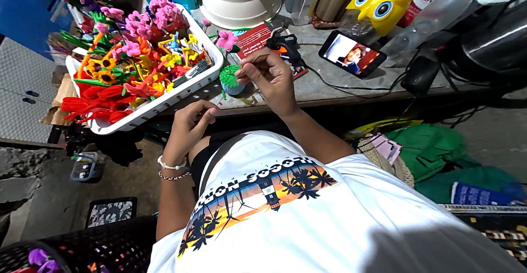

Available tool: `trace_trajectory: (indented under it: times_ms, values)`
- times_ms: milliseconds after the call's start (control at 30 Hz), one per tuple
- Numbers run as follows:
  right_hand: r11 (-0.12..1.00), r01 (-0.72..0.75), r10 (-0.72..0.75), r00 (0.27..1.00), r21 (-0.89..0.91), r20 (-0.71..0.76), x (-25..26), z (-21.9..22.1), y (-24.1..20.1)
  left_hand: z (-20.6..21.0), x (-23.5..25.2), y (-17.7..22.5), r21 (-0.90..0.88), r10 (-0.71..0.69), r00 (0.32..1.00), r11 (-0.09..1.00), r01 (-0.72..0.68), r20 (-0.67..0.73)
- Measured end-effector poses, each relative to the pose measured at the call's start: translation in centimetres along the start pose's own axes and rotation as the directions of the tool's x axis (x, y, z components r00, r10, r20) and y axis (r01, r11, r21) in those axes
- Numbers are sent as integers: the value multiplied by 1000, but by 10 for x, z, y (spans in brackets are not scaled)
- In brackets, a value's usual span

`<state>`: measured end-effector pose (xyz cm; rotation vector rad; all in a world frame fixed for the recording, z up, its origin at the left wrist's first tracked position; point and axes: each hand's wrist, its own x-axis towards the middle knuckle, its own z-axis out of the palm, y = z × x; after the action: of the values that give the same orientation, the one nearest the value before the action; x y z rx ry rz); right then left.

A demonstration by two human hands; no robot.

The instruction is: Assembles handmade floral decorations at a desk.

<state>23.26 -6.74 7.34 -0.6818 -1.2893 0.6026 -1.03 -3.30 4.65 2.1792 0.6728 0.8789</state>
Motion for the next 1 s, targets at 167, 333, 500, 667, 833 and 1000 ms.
trace_trajectory:
  times_ms: [167, 333, 500, 667, 833, 1000]
  values:
    - [998, 10, -8, 999, 66, -32, 2, -10, 0, -17, -7, 4, -13, -13, 999, 1000, 14, 34]
    - [997, -35, 37, 999, 74, -21, 0, -11, 0, -21, -12, 8, 121, 37, 999, 992, -34, -17]
    - [952, -219, 198, 974, 215, 113, -6, -3, -6, -13, -5, 5, 268, 151, 983, 956, -118, -104]
    - [897, -246, 231, 969, 369, 85, -8, -3, -11, -6, -6, 11, 324, 168, 976, 939, -117, -136]
    - [849, -286, 293, 955, 445, 55, -8, -3, -16, -4, -6, 14, 331, 202, 968, 933, -144, -146]
    - [856, -226, 231, 972, 465, 48, -8, -5, -13, 1, -4, 11, 277, 188, 975, 949, -150, -115]
